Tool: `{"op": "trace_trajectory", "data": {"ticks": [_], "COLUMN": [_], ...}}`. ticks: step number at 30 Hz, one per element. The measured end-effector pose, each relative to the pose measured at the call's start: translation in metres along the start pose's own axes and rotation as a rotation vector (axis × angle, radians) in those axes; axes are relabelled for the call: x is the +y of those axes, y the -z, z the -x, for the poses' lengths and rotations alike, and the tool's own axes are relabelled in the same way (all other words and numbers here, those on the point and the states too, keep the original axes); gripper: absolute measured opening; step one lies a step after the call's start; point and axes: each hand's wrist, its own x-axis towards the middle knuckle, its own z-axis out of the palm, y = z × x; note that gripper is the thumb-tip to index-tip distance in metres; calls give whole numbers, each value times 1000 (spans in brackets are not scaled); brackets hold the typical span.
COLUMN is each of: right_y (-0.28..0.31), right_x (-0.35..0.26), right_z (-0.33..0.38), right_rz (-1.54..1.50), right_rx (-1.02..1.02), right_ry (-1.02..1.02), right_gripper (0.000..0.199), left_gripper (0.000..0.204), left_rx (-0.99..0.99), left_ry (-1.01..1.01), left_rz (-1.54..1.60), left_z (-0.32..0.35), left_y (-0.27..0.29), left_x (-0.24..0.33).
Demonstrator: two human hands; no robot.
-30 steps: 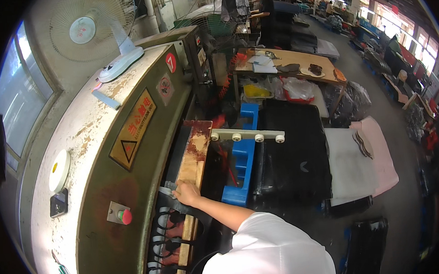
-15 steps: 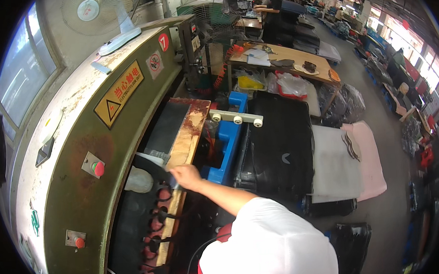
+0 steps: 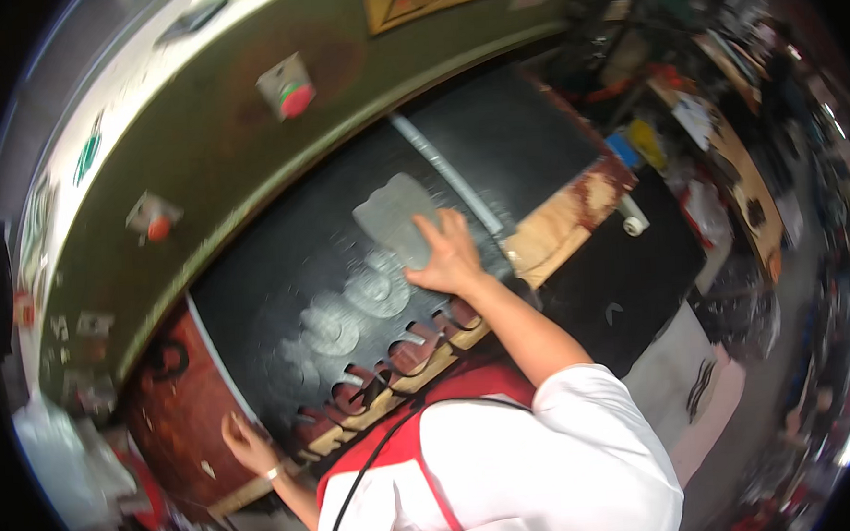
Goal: The person places black rubber sheets on a cutting machine, presses a button to activate the blade, and cuts out multiple small parts. They remove the cut pieces and place them on a nearby table, repeating the process with new sheets.
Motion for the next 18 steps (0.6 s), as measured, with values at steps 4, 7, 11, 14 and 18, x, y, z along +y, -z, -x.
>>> {"op": "trace_trajectory", "data": {"ticks": [4, 7, 11, 14, 18], "right_y": [22, 48, 74, 92, 129], "right_x": [7, 25, 70, 110, 150], "right_z": [4, -10, -13, 4, 45], "right_rz": [-163, -1034, -1060, -340, 125], "right_rx": [-128, -175, 69, 154, 112], "right_ry": [-146, -632, -700, -493, -469], "right_gripper": [74, 63, 55, 58, 66], "left_gripper": [25, 17, 29, 62, 68], "left_rx": [-225, -623, -1045, -1203, -1223], "left_ry": [-358, -624, -1094, -1242, -1281], "left_rz": [20, -115, 7, -164, -275], "left_z": [21, 55, 107, 130, 147], "left_y": [-71, -147, -238, -278, -298], "left_x": [81, 145, 178, 173, 158]}}
